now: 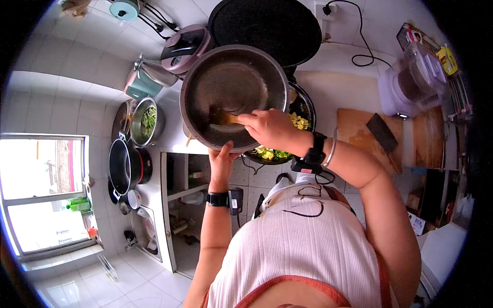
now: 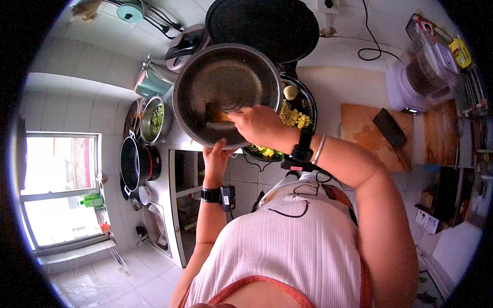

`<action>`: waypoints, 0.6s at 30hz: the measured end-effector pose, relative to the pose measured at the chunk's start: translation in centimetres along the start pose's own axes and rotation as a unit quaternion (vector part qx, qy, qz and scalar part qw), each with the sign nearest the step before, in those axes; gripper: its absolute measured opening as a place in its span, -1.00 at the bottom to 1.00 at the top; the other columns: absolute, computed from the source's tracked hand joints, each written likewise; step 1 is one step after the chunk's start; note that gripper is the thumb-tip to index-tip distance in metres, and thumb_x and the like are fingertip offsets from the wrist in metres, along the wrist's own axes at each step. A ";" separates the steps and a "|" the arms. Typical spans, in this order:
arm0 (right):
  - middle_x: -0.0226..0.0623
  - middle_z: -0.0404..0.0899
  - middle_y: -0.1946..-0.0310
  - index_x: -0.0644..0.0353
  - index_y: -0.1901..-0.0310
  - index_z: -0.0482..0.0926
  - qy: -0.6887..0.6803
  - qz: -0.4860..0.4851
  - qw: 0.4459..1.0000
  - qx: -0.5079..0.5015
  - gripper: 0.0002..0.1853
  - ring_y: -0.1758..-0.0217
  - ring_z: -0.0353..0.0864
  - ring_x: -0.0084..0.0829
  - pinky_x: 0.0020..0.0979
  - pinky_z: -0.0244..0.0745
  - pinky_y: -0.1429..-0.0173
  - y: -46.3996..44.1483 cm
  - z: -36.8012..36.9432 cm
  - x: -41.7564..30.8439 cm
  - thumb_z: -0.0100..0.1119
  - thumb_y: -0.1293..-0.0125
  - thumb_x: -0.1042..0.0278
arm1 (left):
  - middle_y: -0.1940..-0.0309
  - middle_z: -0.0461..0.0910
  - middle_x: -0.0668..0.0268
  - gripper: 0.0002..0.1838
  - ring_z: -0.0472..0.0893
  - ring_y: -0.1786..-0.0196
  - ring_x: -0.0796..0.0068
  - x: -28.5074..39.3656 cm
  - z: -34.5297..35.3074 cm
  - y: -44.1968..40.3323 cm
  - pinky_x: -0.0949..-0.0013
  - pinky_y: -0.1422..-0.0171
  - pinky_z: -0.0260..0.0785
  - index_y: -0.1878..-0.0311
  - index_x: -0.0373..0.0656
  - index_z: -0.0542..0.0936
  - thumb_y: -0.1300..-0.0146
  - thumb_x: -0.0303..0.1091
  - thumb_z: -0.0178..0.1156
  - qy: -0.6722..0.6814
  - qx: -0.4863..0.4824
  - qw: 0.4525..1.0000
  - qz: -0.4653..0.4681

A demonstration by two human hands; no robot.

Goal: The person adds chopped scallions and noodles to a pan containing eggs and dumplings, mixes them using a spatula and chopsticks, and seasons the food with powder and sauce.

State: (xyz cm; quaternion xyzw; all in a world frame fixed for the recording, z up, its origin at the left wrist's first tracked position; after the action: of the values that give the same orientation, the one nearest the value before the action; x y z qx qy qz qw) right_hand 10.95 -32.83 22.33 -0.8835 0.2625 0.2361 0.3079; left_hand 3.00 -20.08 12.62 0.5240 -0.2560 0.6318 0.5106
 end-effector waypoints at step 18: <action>-0.10 0.55 0.53 0.13 0.27 0.58 0.009 0.140 0.985 -0.098 -0.81 0.45 0.57 -0.11 -0.18 0.47 0.33 3.1 0.8 4.9 0.11 -0.04 0.34 | -0.20 0.19 0.10 -0.29 0.26 -0.26 0.24 1.0 -2.9 -1.6 0.27 -0.24 0.22 -0.32 -0.18 -0.04 -0.07 -0.71 -0.10 -0.155 0.036 0.977 0.142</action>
State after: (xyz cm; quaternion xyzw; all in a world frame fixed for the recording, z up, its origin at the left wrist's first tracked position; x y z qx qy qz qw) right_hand 12.58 -35.95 17.61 -0.8661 0.3616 0.2933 0.1817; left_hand 3.41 -16.64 12.25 0.5922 -0.3810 0.6176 0.3502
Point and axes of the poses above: each hand's wrist, its own y-axis away from the middle knuckle, its own z-axis out of the palm, x = y × z, the point moved 10 cm from there along -y, towards the middle knuckle
